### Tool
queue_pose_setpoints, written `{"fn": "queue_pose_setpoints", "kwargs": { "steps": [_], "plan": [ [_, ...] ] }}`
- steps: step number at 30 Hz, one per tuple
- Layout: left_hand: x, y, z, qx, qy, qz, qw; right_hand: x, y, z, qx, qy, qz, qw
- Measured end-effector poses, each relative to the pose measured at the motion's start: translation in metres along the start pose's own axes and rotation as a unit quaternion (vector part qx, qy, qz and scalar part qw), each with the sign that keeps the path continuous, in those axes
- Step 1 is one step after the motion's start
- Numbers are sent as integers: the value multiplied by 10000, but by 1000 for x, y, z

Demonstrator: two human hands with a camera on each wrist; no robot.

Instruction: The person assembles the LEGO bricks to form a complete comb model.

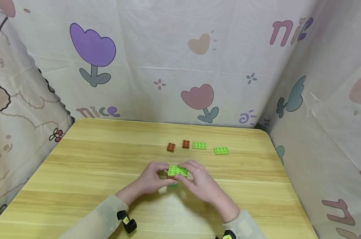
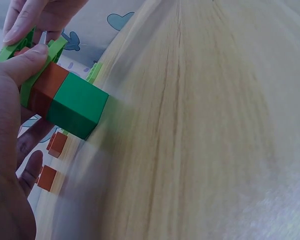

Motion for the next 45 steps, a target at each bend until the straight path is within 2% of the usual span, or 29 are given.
{"fn": "queue_pose_setpoints", "kwargs": {
  "steps": [19, 29, 35, 41, 45],
  "plan": [
    [-2, -2, 2, 45, -14, 186, 9998, -3, -2, -4, -181, 504, -294, 9981],
    [-1, 0, 2, 3, -21, -17, 10000, -6, -5, -4, -258, 539, -447, 9972],
    [-2, 0, 1, 1, -52, -25, 10000, -6, -8, -4, -324, 497, -478, 9971],
    [0, 1, -3, -73, -226, 103, 9997, -6, -9, -5, -442, 486, -481, 9967],
    [4, 1, -11, 85, -403, 249, 9988, -5, -10, -6, -485, 492, -485, 9964]
  ]
}}
Point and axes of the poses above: each hand's wrist, its own y-axis away from the middle knuckle, its own z-axis out of the palm, x = y × z, the point moved 2 cm from there along -y, towards the middle knuckle, and after that the axes turned 13 degrees about -y, right-handed, at the moved point
